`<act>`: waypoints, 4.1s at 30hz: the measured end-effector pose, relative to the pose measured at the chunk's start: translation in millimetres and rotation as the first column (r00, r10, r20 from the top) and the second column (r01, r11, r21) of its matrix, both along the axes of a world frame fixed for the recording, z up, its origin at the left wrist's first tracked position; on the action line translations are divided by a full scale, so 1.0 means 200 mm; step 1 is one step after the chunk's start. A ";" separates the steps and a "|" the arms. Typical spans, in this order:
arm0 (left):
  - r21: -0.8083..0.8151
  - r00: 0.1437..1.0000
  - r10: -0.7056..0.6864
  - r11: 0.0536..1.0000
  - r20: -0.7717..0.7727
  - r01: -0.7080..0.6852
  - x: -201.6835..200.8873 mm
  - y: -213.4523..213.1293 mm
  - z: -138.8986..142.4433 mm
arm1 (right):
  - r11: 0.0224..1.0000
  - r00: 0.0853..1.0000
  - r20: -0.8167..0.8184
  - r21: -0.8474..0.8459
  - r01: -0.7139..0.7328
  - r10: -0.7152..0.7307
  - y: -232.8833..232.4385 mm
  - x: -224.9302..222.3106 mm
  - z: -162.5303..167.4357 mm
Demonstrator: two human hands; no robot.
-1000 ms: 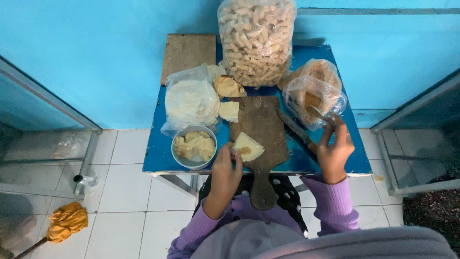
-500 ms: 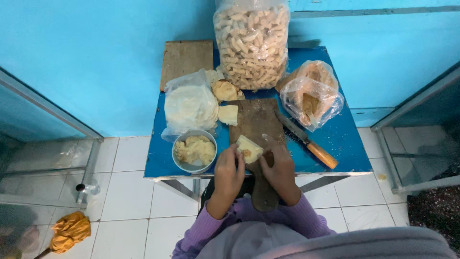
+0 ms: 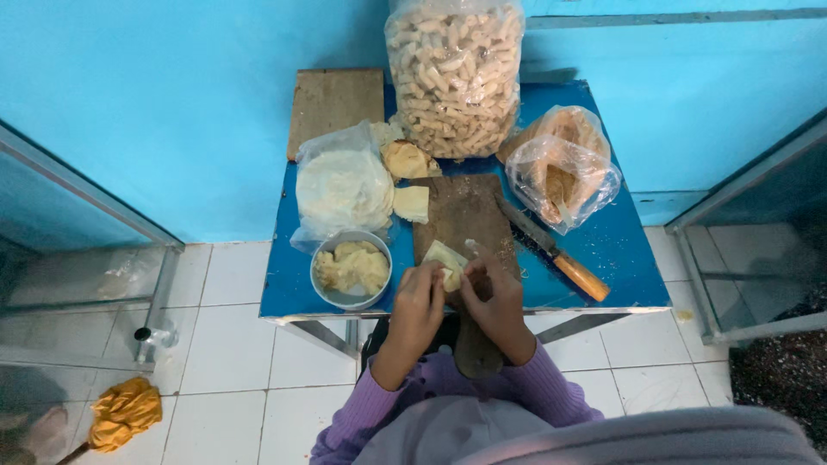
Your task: The person cuts flat dough sheets into triangular pieces on a wooden board using a knife, folds the pieces by hand, and places the folded pieces into a bowl. They then transfer folded dough pieces into a large plastic bag and handle a block of dough.
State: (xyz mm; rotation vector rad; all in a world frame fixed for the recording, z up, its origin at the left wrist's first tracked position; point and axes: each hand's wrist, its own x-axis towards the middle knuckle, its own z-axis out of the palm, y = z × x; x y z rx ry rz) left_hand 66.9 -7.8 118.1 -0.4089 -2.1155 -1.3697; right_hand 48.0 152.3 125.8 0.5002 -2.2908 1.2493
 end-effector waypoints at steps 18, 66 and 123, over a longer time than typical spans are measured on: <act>-0.074 1.000 0.012 0.997 -0.001 -0.012 0.00 -0.03 -0.02 | 0.943 0.970 -0.088 0.269 -0.197 0.228 -0.01 -0.02 0.02; -0.192 0.998 -0.064 0.980 -0.016 0.060 -0.04 -0.12 0.05 | 0.890 0.939 0.070 0.300 -0.342 0.337 0.07 -0.18 0.14; 0.023 0.998 0.055 0.998 -0.035 -0.054 -0.09 -0.03 0.12 | 0.932 0.930 0.202 -0.265 -0.249 0.306 -0.01 -0.29 0.12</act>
